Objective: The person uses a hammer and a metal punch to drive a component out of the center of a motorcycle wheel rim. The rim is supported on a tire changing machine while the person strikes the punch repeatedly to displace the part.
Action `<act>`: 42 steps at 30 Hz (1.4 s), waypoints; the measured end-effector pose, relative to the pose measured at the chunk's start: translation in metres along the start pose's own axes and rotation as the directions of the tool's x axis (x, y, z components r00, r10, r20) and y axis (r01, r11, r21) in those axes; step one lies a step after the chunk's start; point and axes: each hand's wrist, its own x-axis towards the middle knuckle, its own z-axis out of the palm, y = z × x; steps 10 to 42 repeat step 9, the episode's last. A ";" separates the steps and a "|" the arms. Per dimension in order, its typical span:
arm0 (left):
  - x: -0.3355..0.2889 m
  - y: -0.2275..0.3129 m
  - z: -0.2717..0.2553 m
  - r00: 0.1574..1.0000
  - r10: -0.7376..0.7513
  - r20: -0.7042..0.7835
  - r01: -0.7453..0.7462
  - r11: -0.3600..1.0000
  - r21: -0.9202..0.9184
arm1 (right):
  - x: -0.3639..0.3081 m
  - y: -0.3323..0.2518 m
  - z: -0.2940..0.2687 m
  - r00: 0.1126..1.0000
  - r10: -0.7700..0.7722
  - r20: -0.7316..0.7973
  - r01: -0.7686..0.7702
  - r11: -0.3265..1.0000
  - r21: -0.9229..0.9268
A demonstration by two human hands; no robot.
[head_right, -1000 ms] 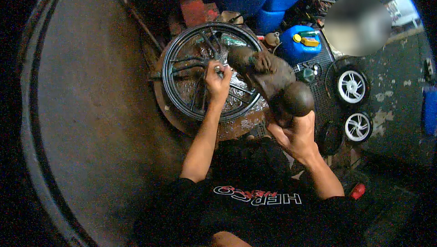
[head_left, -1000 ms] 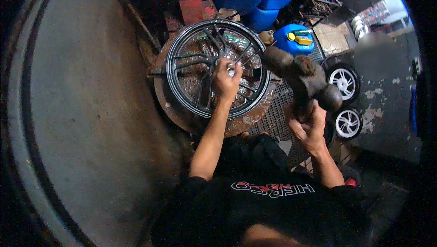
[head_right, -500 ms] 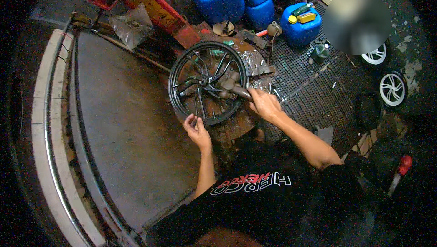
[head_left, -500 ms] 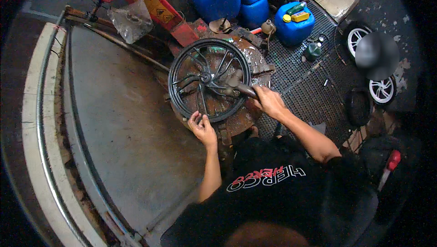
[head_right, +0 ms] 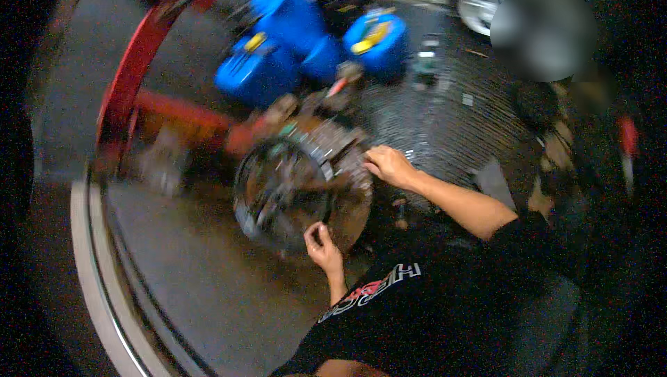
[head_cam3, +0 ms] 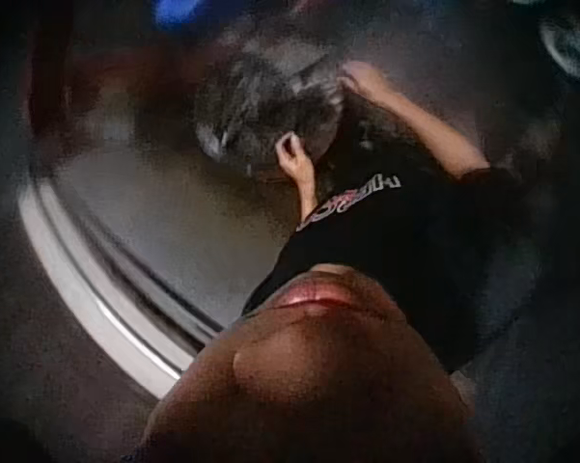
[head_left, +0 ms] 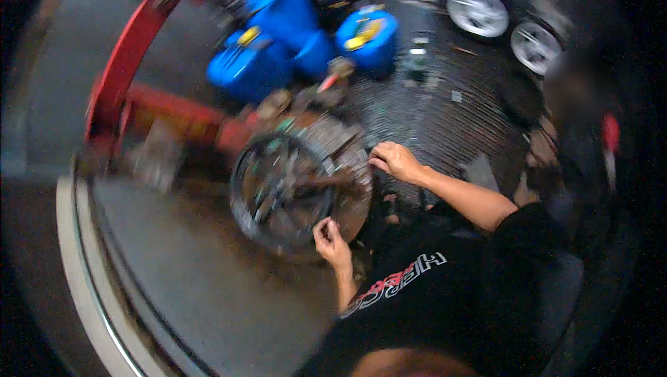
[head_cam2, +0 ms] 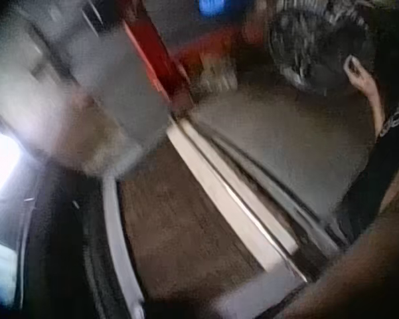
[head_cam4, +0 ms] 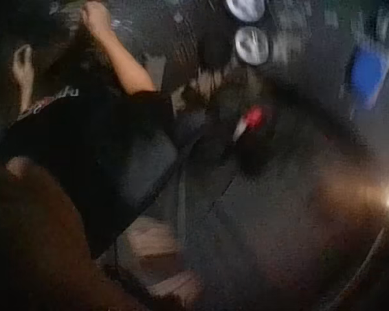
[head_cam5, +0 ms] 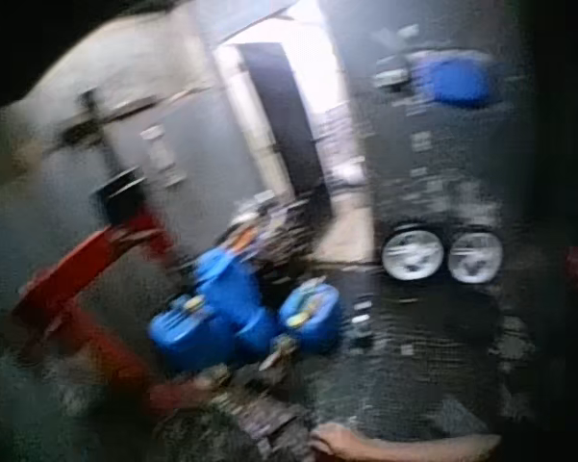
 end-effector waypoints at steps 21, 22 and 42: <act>0.098 0.107 0.256 0.064 0.078 0.995 0.598 0.795 -0.101 | -0.436 0.198 -0.128 -0.413 0.911 -0.003 0.155 0.073 0.985; 0.098 0.107 0.256 0.064 0.078 0.995 0.598 0.795 -0.101 | -0.436 0.198 -0.128 -0.413 0.911 -0.003 0.155 0.073 0.985; 0.098 0.107 0.256 0.064 0.078 0.995 0.598 0.795 -0.101 | -0.436 0.198 -0.128 -0.413 0.911 -0.003 0.155 0.073 0.985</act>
